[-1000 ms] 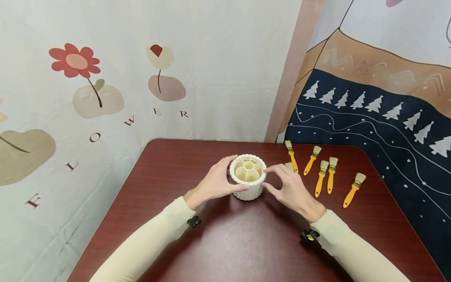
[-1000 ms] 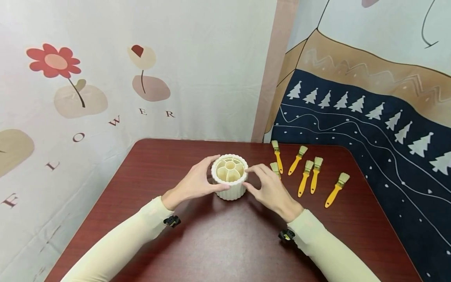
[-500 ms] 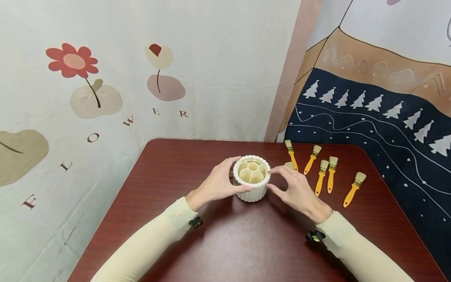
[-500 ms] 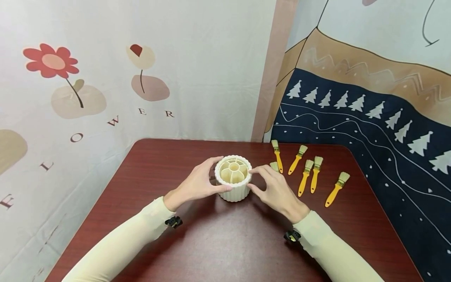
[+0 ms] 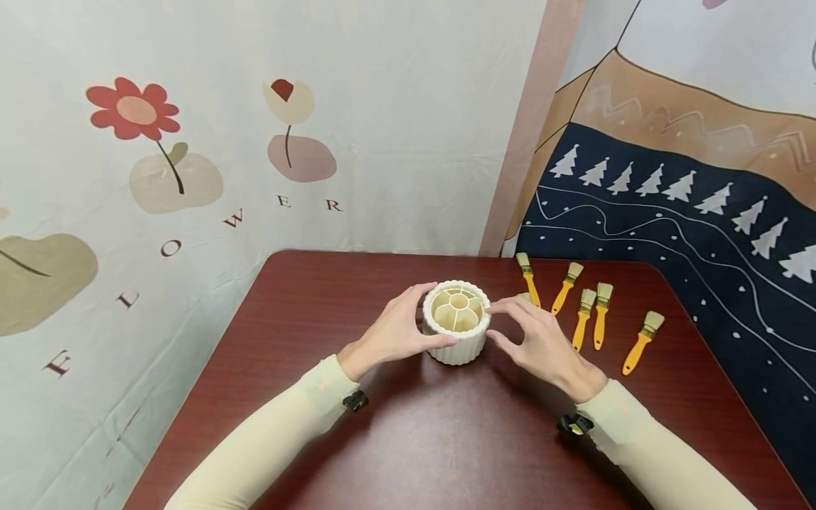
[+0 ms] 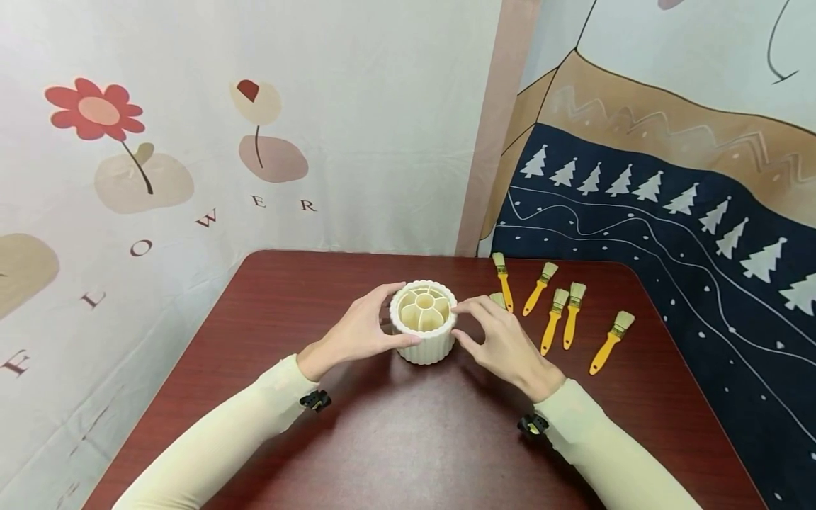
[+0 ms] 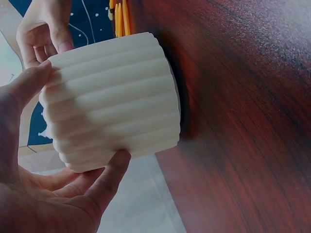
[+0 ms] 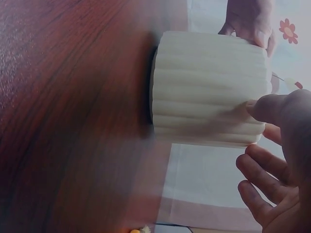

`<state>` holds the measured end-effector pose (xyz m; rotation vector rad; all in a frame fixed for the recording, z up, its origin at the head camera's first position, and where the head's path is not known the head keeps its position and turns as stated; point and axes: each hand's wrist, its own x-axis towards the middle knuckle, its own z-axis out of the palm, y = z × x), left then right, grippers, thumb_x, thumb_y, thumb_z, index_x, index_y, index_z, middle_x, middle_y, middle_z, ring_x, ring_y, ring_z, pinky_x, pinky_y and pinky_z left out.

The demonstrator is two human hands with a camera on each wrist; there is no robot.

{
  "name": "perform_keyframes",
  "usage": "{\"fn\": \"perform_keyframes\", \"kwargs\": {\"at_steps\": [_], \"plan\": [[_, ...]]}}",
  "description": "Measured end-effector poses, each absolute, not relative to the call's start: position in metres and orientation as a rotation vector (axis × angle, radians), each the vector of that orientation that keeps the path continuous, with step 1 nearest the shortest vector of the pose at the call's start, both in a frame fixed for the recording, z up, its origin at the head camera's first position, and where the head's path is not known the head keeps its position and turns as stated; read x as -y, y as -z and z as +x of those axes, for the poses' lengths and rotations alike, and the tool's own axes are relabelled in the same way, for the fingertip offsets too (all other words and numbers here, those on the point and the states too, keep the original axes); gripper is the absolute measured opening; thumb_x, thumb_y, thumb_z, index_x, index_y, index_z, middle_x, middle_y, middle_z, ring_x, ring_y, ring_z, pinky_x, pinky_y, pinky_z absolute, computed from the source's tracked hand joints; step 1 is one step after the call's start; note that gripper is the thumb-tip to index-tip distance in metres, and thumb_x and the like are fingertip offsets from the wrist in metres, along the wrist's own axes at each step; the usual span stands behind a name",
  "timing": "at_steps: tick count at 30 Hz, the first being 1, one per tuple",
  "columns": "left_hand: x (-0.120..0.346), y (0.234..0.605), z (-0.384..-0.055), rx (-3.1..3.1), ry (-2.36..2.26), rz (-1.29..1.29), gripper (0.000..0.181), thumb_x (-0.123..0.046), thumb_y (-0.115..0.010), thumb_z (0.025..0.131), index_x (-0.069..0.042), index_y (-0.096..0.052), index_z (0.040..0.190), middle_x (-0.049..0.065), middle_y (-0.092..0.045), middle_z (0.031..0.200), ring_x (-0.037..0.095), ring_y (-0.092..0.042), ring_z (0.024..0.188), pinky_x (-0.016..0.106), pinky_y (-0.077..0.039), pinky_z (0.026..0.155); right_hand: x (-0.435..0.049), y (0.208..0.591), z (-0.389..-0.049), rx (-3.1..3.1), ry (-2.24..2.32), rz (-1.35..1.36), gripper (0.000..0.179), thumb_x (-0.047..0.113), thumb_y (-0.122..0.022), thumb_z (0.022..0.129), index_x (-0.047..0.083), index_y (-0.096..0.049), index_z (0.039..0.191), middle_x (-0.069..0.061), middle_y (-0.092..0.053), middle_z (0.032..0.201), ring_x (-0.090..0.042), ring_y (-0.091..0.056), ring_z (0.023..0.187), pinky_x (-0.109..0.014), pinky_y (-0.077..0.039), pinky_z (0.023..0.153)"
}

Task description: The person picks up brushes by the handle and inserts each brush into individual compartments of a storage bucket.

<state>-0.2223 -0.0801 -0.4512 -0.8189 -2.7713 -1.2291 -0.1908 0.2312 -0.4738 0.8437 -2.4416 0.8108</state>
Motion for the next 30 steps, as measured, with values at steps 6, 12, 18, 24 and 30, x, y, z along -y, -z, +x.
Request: {"fn": "perform_keyframes", "kwargs": {"at_steps": [6, 12, 18, 24, 30], "plan": [[0.080, 0.450, -0.223, 2.767, 1.236, -0.827, 0.110, -0.046, -0.106, 0.085, -0.005, -0.051, 0.171, 0.013, -0.069, 0.159, 0.026, -0.076, 0.132, 0.046, -0.066, 0.114, -0.235, 0.468, -0.192, 2.460, -0.806, 0.822, 0.049, 0.008, -0.099, 0.092, 0.010, -0.079, 0.136, -0.009, -0.080, 0.136, -0.028, -0.079, 0.124, -0.055, -0.070, 0.108], [0.080, 0.451, -0.223, 2.762, 1.231, -0.821, 0.108, -0.044, -0.106, 0.084, -0.007, -0.052, 0.170, 0.011, -0.069, 0.158, 0.024, -0.076, 0.132, 0.045, -0.065, 0.114, -0.239, 0.464, -0.195, 2.466, -0.794, 0.778, 0.050, 0.006, -0.099, 0.092, 0.009, -0.078, 0.138, -0.012, -0.080, 0.135, -0.031, -0.079, 0.122, -0.057, -0.071, 0.106], [0.080, 0.451, -0.223, 2.759, 1.231, -0.822, 0.107, -0.044, -0.106, 0.084, -0.008, -0.053, 0.170, 0.010, -0.070, 0.157, 0.024, -0.076, 0.132, 0.045, -0.065, 0.114, -0.245, 0.461, -0.197, 2.490, -0.788, 0.719, 0.049, 0.010, -0.098, 0.094, 0.008, -0.078, 0.138, -0.014, -0.080, 0.135, -0.033, -0.080, 0.118, -0.057, -0.073, 0.099], [0.080, 0.452, -0.223, 2.764, 1.224, -0.820, 0.108, -0.046, -0.106, 0.084, -0.008, -0.053, 0.170, 0.010, -0.069, 0.159, 0.025, -0.073, 0.137, 0.047, -0.064, 0.117, -0.253, 0.464, -0.201, 2.516, -0.787, 0.649, 0.047, 0.011, -0.097, 0.096, 0.008, -0.078, 0.139, -0.016, -0.080, 0.130, -0.034, -0.079, 0.108, -0.057, -0.074, 0.090], [0.080, 0.451, -0.223, 2.763, 1.236, -0.825, 0.107, -0.044, -0.106, 0.084, -0.008, -0.053, 0.170, 0.010, -0.069, 0.158, 0.025, -0.073, 0.136, 0.046, -0.064, 0.117, -0.262, 0.471, -0.206, 2.553, -0.758, 0.587, 0.046, 0.014, -0.096, 0.098, 0.008, -0.079, 0.139, -0.016, -0.079, 0.130, -0.031, -0.070, 0.091, -0.037, -0.064, 0.075]]}}
